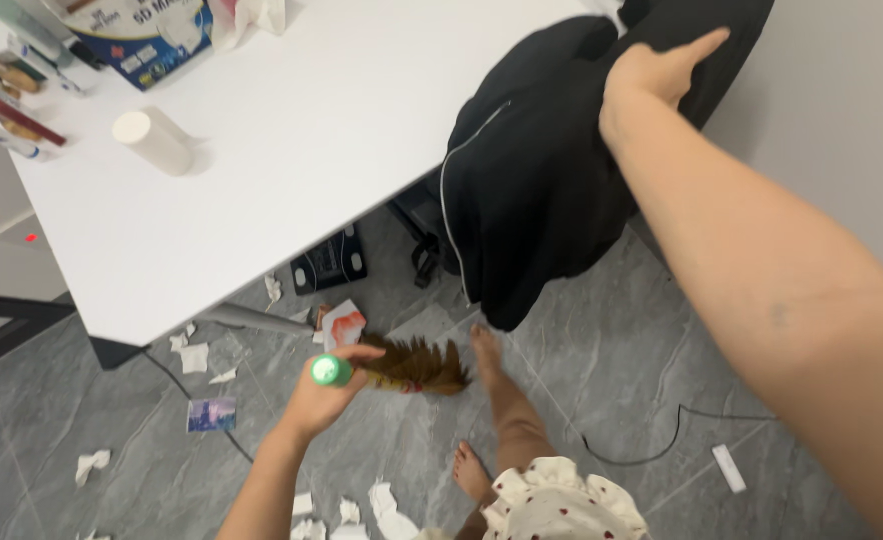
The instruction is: The person uses a broom to sweep paper scraps and debris into a pile on the floor, moving objects like a chair and a fan to reach the mess.
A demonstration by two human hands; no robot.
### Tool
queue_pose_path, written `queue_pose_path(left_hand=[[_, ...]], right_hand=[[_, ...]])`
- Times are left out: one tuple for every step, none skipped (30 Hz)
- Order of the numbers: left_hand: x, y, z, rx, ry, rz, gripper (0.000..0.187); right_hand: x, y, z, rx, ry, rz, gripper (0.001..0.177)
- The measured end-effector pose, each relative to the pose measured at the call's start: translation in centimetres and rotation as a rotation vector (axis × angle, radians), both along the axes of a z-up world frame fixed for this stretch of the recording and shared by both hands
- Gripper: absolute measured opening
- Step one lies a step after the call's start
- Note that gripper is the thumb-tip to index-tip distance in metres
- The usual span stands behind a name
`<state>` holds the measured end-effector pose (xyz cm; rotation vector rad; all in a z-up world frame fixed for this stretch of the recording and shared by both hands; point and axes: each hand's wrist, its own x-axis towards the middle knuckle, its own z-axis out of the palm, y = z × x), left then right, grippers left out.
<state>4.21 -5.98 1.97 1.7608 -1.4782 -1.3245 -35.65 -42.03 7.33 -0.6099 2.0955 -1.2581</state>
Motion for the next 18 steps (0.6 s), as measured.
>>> queue_pose_path(left_hand=[[-0.4, 0.2, 0.1, 0.008, 0.001, 0.003, 0.037], [-0.8, 0.3, 0.2, 0.043, -0.021, 0.007, 0.037], [-1.2, 0.1, 0.4, 0.072, -0.044, 0.010, 0.037], [-1.8, 0.1, 0.7, 0.075, -0.044, 0.013, 0.037], [-2.4, 0.1, 0.9, 0.090, -0.071, 0.007, 0.037], [-3.1, 0.2, 1.1, 0.105, -0.097, 0.001, 0.038], [-3.8, 0.3, 1.3, 0.102, -0.098, 0.004, 0.038], [-4.5, 0.5, 1.4, 0.088, -0.064, 0.008, 0.039], [-5.5, 0.4, 1.4, 0.071, -0.027, 0.008, 0.040], [-6.4, 0.5, 1.4, 0.065, -0.024, 0.008, 0.040], [-7.4, 0.8, 1.4, 0.078, -0.076, 0.020, 0.040], [-8.5, 1.0, 1.3, 0.092, -0.127, 0.032, 0.041], [-9.4, 1.1, 1.3, 0.087, -0.126, 0.036, 0.041], [-10.3, 1.2, 1.3, 0.064, -0.099, 0.065, 0.042], [-11.3, 1.7, 1.2, 0.045, -0.070, 0.098, 0.042], [-12.3, 2.3, 1.2, 0.044, -0.066, 0.106, 0.042], [-13.3, 2.8, 1.2, 0.030, -0.102, 0.125, 0.042], [-14.3, 3.2, 1.2, 0.018, -0.138, 0.145, 0.042]], right_hand=[[-0.1, 0.5, 0.4, 0.008, 0.001, 0.003, 0.093], [-0.1, 1.0, 0.8, 0.028, -0.046, 0.045, 0.095], [0.0, 1.3, 1.3, 0.042, -0.095, 0.087, 0.098], [0.0, 1.6, 1.6, 0.045, -0.095, 0.090, 0.098], [0.0, 1.8, 1.8, 0.072, -0.042, 0.122, 0.099], [-0.1, 1.9, 1.9, 0.099, 0.010, 0.155, 0.101], [0.0, 2.3, 1.7, 0.097, 0.010, 0.158, 0.101], [0.1, 2.8, 1.3, 0.060, 0.072, 0.171, 0.104], [-0.4, 3.1, 1.3, 0.021, 0.137, 0.182, 0.109], [-0.6, 4.0, 0.8, -0.044, 0.097, 0.227, 0.100], [-0.6, 5.8, -0.1, -0.110, 0.060, 0.278, 0.093], [-0.7, 8.1, -1.2, -0.211, 0.064, 0.294, 0.087], [-0.8, 10.7, -2.3, -0.313, 0.065, 0.310, 0.085], [-0.7, 13.4, -3.6, -0.297, -0.024, 0.288, 0.085], [-0.6, 16.3, -5.0, -0.262, -0.075, 0.264, 0.081], [-0.5, 19.4, -6.6, -0.170, -0.094, 0.270, 0.078], [-0.3, 22.4, -8.4, -0.084, -0.196, 0.313, 0.079], [-0.4, 25.6, -10.2, -0.104, -0.068, 0.445, 0.074]])
